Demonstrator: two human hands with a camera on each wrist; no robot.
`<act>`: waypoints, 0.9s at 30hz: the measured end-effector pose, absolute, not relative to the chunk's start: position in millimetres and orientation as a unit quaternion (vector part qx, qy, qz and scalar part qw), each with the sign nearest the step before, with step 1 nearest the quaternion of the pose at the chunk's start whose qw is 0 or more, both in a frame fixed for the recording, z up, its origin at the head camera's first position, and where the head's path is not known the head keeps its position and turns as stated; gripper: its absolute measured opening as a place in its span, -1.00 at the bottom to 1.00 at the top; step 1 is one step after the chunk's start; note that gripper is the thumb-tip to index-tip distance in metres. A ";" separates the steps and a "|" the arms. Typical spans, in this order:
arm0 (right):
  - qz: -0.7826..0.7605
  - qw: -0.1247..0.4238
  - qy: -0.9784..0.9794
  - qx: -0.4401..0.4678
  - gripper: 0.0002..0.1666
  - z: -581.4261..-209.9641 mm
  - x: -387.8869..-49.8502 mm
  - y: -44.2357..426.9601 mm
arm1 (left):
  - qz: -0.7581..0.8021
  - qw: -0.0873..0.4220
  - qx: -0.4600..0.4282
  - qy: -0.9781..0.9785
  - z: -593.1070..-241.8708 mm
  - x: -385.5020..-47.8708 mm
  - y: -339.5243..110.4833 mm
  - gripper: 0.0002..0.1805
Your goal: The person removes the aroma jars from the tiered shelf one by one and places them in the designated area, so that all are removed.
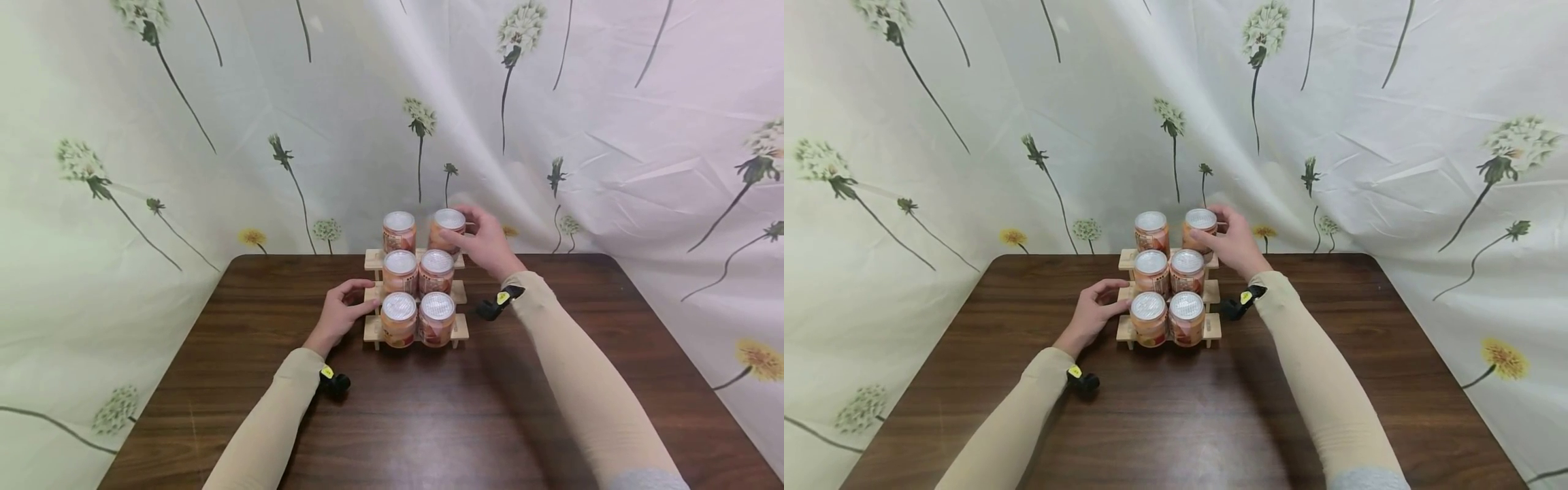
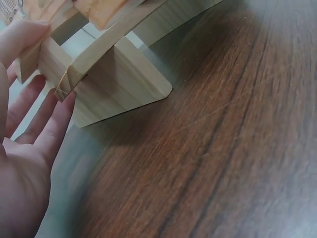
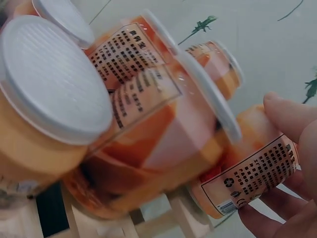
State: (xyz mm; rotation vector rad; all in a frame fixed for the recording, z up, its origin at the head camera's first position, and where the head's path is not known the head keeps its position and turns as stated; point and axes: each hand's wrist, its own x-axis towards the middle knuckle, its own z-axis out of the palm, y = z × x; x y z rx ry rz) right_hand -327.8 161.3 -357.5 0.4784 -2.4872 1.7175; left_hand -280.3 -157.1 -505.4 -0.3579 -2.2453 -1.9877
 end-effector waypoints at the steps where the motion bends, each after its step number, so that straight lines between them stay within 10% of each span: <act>1: 0.561 0.043 -0.812 0.154 -0.28 -356.5 -327.2 163.9 | -0.655 0.060 -0.118 -0.744 -504.9 -280.5 -157.1 -0.57; 27: 0.554 0.071 -0.821 0.114 -0.29 -365.8 -314.4 235.1 | -0.626 0.028 -0.154 -0.764 -507.6 -275.1 -164.2 -0.50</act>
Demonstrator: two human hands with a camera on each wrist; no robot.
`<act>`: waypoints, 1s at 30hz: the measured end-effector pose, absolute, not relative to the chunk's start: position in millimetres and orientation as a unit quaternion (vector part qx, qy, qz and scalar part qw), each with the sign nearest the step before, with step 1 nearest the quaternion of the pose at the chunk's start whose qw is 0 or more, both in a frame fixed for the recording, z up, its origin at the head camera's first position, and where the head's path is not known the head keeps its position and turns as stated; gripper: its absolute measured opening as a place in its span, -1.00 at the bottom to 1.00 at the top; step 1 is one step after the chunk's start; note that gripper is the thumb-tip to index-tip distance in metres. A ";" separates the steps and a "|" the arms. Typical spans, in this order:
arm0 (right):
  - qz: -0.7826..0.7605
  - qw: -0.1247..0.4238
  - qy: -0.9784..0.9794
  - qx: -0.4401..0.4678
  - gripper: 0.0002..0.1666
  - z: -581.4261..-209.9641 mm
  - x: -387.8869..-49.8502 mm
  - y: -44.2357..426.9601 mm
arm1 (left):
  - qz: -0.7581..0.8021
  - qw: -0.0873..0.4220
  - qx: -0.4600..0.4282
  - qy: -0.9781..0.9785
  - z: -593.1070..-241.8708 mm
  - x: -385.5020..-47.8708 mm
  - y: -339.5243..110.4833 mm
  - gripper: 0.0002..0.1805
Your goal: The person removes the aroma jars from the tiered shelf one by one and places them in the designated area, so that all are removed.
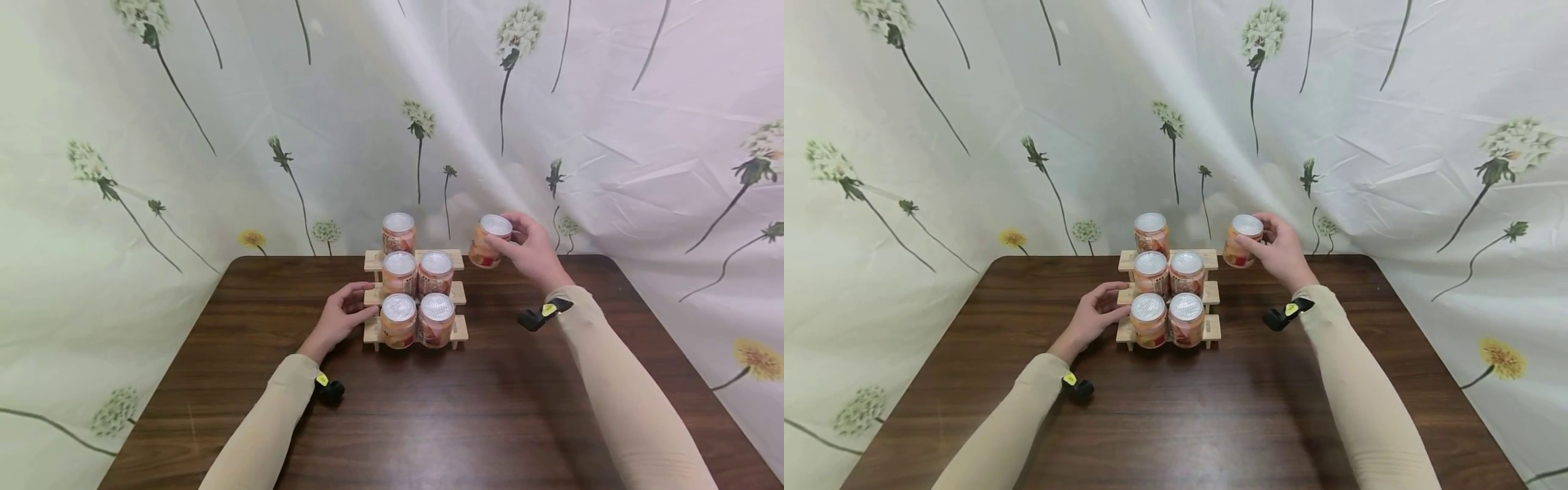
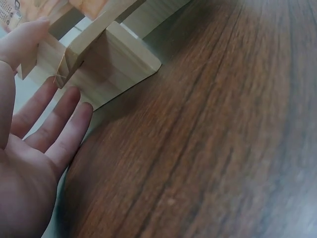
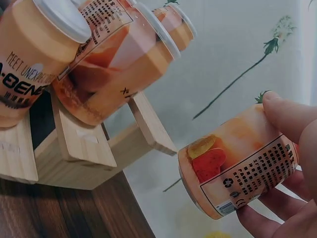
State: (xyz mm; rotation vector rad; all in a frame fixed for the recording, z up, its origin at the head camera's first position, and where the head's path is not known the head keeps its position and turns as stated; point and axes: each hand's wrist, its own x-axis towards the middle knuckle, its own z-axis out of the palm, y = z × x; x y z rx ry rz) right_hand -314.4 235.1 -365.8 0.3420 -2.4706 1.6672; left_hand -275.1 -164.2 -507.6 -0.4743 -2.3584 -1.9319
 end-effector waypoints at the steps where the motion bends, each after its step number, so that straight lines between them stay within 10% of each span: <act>1: 0.556 0.071 -0.820 0.111 -0.28 -366.3 -313.9 237.1 | -0.626 0.026 -0.155 -0.764 -507.9 -275.1 -164.4 -0.50; 30: 0.507 0.049 -0.856 0.085 -0.23 -407.0 -298.7 276.4 | -0.628 0.012 -0.131 -0.767 -506.6 -275.8 -164.0 -0.60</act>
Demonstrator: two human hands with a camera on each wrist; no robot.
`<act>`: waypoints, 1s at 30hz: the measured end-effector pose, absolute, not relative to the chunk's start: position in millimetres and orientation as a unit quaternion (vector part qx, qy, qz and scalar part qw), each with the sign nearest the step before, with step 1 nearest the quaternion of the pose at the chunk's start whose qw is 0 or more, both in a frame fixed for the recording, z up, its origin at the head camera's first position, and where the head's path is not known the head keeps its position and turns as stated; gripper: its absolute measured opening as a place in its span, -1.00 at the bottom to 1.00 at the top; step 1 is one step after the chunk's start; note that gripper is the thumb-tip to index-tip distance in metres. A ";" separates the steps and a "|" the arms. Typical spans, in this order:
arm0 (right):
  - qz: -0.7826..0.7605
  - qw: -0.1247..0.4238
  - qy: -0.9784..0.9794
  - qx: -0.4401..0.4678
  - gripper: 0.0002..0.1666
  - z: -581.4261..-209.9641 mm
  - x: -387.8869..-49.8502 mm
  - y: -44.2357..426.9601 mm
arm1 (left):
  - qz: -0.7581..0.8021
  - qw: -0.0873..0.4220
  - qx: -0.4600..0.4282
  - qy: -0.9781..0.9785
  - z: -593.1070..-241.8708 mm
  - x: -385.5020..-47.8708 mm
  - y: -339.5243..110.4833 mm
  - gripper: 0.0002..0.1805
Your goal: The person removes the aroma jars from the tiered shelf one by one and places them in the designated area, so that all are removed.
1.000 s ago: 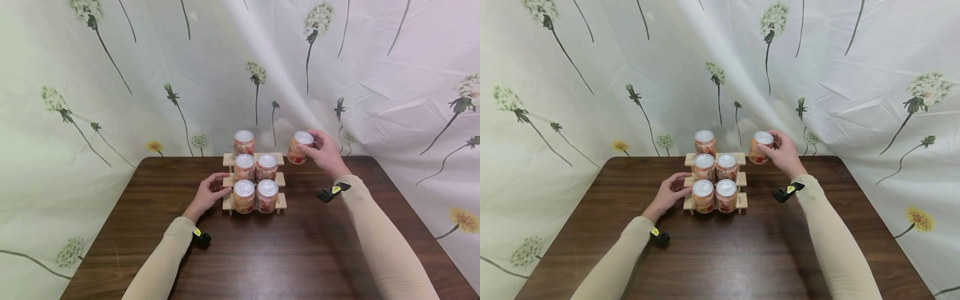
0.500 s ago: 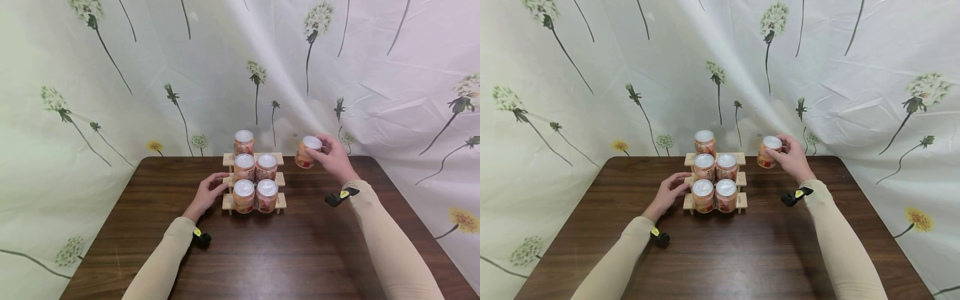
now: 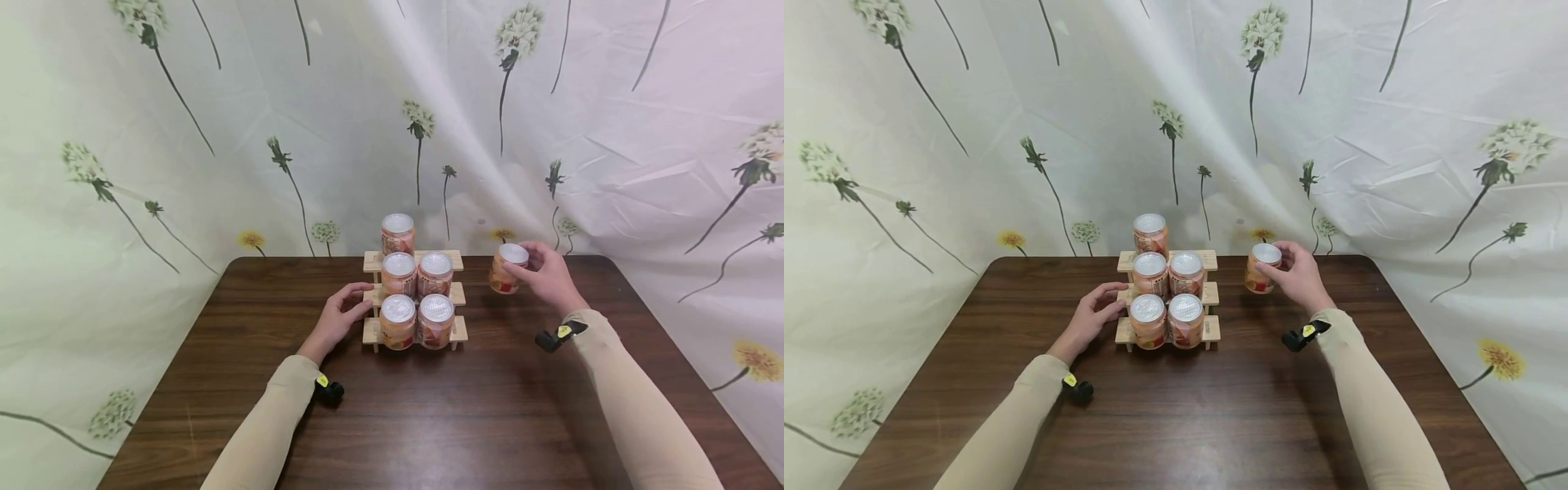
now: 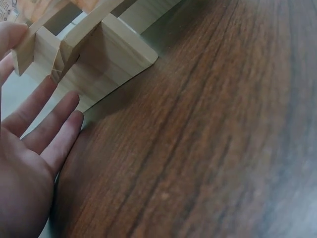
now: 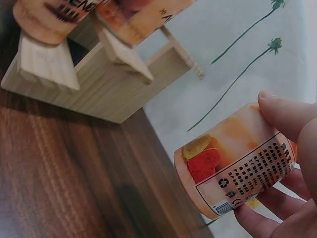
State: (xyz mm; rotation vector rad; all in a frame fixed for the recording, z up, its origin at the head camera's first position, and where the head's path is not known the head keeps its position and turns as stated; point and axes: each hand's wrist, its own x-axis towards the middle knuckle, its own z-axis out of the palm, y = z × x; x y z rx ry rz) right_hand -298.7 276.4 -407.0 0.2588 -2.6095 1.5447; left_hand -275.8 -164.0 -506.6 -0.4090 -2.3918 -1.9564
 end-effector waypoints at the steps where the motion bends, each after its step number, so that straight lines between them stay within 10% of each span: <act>1: 0.504 0.048 -0.858 0.083 -0.22 -409.2 -298.1 276.5 | -0.628 0.011 -0.131 -0.767 -507.0 -276.1 -164.0 -0.60; 30: 0.529 0.027 -0.845 0.069 -0.23 -463.6 -299.5 263.8 | -0.640 0.000 -0.119 -0.759 -505.9 -275.5 -163.1 -0.62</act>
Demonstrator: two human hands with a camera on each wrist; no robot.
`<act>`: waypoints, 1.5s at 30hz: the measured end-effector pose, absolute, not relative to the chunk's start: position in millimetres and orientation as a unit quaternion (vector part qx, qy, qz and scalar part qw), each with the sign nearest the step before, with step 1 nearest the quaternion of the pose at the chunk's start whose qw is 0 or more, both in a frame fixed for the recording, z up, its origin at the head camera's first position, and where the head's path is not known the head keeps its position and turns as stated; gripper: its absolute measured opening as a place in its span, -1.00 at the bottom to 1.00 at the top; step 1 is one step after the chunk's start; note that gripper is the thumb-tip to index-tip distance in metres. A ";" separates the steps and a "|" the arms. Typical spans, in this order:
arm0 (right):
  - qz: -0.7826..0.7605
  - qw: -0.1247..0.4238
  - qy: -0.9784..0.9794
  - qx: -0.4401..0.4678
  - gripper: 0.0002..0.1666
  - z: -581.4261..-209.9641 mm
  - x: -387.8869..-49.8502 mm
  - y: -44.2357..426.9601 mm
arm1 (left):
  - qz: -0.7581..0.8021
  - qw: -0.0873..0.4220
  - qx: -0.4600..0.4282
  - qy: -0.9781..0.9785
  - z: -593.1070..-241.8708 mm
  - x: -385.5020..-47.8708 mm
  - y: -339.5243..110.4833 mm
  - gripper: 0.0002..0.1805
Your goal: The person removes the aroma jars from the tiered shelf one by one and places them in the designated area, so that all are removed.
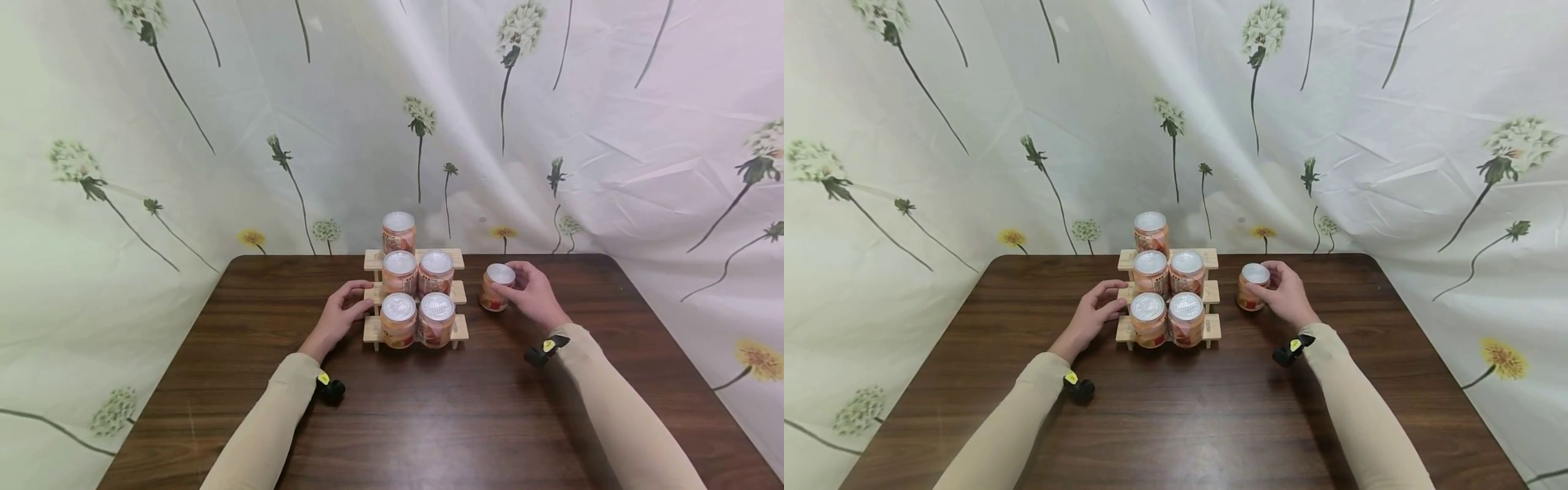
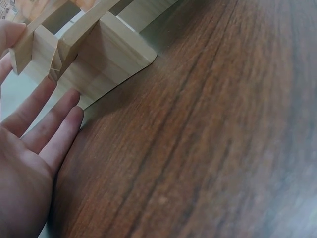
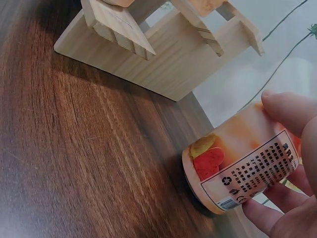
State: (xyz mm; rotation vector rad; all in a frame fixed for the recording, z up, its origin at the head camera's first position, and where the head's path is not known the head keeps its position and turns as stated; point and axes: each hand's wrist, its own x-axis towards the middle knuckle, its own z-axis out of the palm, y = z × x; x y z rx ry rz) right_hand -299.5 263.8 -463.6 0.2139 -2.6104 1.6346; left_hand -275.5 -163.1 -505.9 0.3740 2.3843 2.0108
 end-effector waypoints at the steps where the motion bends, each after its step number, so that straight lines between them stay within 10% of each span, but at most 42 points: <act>1: 0.532 0.029 -0.843 0.071 -0.23 -464.1 -300.4 262.5 | 0.640 -0.001 0.119 0.759 -505.7 -275.4 -163.1 -0.62; 45: 0.519 0.065 -0.837 0.162 -0.21 -367.2 -323.5 179.7 | 0.655 -0.007 0.122 0.746 -511.8 -277.0 -161.8 -0.60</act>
